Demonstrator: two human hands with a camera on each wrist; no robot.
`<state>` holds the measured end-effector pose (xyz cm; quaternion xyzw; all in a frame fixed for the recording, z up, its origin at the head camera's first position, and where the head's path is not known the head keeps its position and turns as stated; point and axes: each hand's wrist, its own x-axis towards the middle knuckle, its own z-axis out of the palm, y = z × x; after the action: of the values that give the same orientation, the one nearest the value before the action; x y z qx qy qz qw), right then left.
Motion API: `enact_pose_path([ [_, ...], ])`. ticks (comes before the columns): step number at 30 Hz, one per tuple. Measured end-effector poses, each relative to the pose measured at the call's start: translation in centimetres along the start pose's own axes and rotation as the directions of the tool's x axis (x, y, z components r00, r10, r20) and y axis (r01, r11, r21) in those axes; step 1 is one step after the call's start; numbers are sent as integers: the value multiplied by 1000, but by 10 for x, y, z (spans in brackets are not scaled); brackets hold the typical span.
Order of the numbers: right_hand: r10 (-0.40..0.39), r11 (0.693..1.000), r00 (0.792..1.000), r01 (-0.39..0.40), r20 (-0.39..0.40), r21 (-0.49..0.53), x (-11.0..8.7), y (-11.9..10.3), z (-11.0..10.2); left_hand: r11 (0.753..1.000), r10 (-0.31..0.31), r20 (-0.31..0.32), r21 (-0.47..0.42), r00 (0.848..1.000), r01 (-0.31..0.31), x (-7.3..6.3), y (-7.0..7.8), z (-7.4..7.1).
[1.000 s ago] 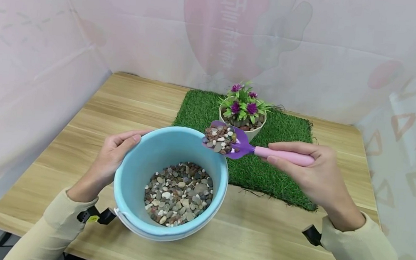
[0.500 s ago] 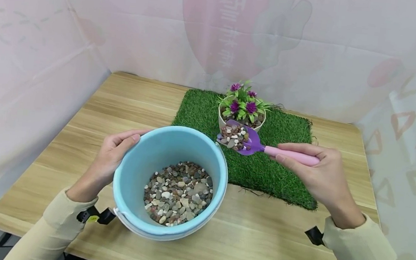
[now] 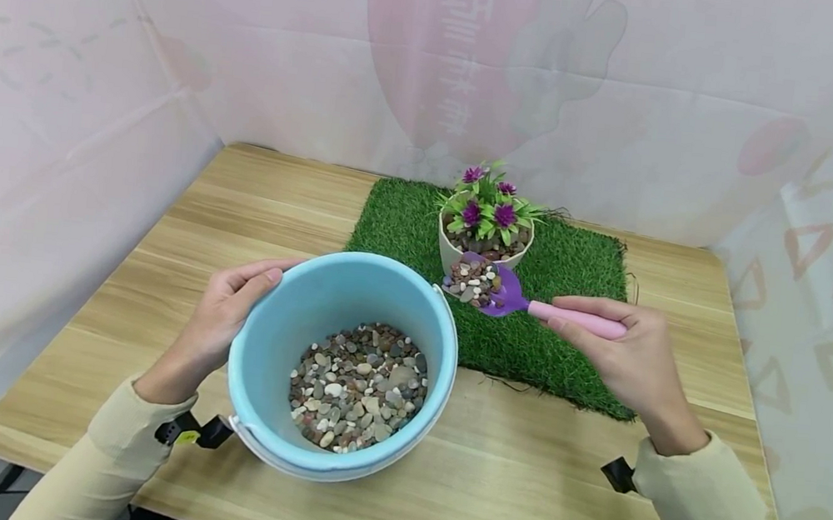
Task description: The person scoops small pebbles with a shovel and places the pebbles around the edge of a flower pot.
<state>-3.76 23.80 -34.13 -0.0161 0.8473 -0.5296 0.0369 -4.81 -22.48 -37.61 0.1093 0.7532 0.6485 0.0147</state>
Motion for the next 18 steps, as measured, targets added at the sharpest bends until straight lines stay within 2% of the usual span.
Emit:
enact_pose_path([
  [5, 6, 1000, 1000, -6, -14, 17, 5, 7, 4, 1000, -10, 2, -5, 1000, 10, 0, 2, 1],
  [12, -25, 999, 999, 26, -26, 27, 13, 12, 9, 1000, -2, 3, -8, 1000, 2, 0, 1, 1],
  [18, 9, 1000, 999, -8, -53, 24, 19, 14, 12, 1000, 5, 4, -8, 1000, -5, 0, 0, 0],
])
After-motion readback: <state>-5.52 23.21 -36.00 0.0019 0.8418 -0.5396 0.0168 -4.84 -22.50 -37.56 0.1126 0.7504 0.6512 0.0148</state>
